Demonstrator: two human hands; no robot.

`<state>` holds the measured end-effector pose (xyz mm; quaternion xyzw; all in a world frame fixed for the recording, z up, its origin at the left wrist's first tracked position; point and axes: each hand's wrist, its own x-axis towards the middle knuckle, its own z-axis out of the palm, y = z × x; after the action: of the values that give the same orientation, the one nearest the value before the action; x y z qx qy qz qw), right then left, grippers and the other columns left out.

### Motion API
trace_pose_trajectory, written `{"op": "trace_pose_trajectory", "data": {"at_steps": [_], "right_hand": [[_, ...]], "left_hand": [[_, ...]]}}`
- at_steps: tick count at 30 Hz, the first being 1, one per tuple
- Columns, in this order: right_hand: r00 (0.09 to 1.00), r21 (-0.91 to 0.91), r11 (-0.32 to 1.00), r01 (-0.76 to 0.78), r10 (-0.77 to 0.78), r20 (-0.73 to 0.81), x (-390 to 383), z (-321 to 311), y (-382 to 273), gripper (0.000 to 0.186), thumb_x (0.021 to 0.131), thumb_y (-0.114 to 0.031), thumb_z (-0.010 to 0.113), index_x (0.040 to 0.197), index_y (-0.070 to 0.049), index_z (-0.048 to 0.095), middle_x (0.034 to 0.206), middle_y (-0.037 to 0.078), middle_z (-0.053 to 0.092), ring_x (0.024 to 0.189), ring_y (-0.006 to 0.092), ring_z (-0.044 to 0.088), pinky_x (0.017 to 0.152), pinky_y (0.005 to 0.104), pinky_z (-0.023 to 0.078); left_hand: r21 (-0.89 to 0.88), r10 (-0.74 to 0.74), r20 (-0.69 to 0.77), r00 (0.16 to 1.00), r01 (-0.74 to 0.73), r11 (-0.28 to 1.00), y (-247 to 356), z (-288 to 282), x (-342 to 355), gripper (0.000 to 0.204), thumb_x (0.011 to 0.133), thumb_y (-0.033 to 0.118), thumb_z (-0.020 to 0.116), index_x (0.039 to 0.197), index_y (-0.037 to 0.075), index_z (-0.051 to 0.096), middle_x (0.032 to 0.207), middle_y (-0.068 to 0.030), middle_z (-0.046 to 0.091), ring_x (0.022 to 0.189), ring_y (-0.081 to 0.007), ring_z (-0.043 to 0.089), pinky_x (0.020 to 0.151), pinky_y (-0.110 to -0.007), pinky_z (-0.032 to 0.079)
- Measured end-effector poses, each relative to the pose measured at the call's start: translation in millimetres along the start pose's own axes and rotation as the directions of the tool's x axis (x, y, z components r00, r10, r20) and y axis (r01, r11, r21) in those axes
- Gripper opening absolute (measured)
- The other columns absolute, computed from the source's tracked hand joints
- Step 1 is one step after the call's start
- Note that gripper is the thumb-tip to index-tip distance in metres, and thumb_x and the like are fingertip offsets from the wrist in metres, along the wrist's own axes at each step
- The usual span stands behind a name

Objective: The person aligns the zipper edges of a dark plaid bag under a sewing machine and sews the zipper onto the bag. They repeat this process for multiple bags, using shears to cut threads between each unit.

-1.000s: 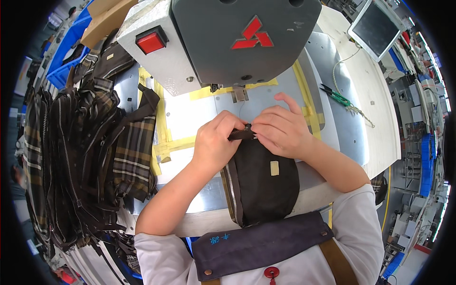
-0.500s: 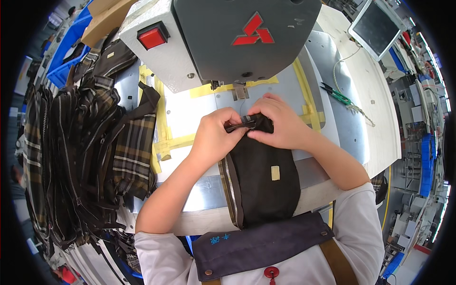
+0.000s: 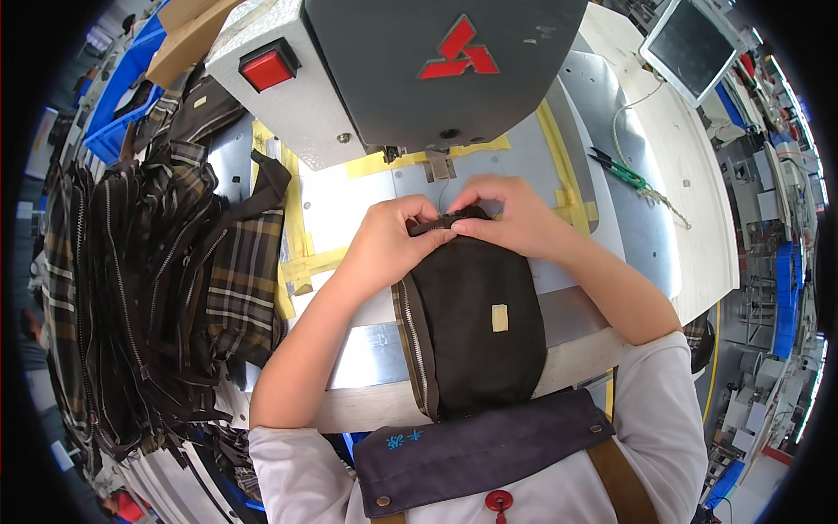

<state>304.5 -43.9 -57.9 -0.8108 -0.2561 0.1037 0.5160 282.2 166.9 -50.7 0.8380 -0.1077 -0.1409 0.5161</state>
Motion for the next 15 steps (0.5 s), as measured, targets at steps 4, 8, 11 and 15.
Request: {"op": "trace_pose_trajectory", "data": {"at_steps": [4,8,11,15], "right_hand": [[0.998,0.017,0.999,-0.044,0.045,-0.035,1.0,0.6,-0.5,0.023,0.077,-0.019,0.077,0.090,-0.002,0.068,0.083,0.007,0.067,0.074,0.0159,0.060,0.068,0.0309,0.048],[0.992,0.007,0.994,-0.109,0.109,-0.070,0.1,0.5,-3.4,0.022,0.077,-0.019,0.078,0.086,-0.001,0.068,0.081,0.006,0.067,0.072,0.0150,0.059,0.067,0.0300,0.047],[0.985,0.038,0.989,-0.143,0.147,-0.094,-0.6,2.4,-3.3,0.023,0.076,-0.018,0.079,0.085,-0.001,0.067,0.079,0.006,0.066,0.070,0.0140,0.059,0.065,0.0296,0.047],[0.995,-0.004,0.998,-0.059,0.059,-0.086,0.0,2.1,-5.4,0.019,0.075,-0.015,0.078,0.084,-0.002,0.067,0.080,0.005,0.065,0.072,0.0164,0.058,0.067,0.0299,0.047]], "left_hand": [[-0.028,-0.008,-0.027,1.000,0.007,1.000,-2.9,2.6,0.9,0.019,0.078,0.014,0.076,0.084,-0.001,0.065,0.070,-0.0072,0.064,0.062,-0.0125,0.056,0.061,-0.027,0.047],[-0.008,0.027,-0.118,0.993,-0.028,1.000,-4.3,9.4,-0.8,0.018,0.079,0.013,0.076,0.085,-0.001,0.066,0.072,-0.0082,0.066,0.064,-0.0134,0.059,0.062,-0.028,0.048],[-0.016,0.016,-0.158,0.987,-0.019,1.000,-1.0,12.2,-1.1,0.018,0.079,0.013,0.076,0.084,-0.001,0.066,0.074,-0.0095,0.067,0.065,-0.0146,0.061,0.062,-0.028,0.049],[0.087,0.159,-0.229,0.960,-0.143,0.986,-0.6,14.9,-4.5,0.016,0.076,0.007,0.076,0.080,-0.001,0.063,0.077,-0.0088,0.064,0.065,-0.0203,0.062,0.061,-0.031,0.050]]}}
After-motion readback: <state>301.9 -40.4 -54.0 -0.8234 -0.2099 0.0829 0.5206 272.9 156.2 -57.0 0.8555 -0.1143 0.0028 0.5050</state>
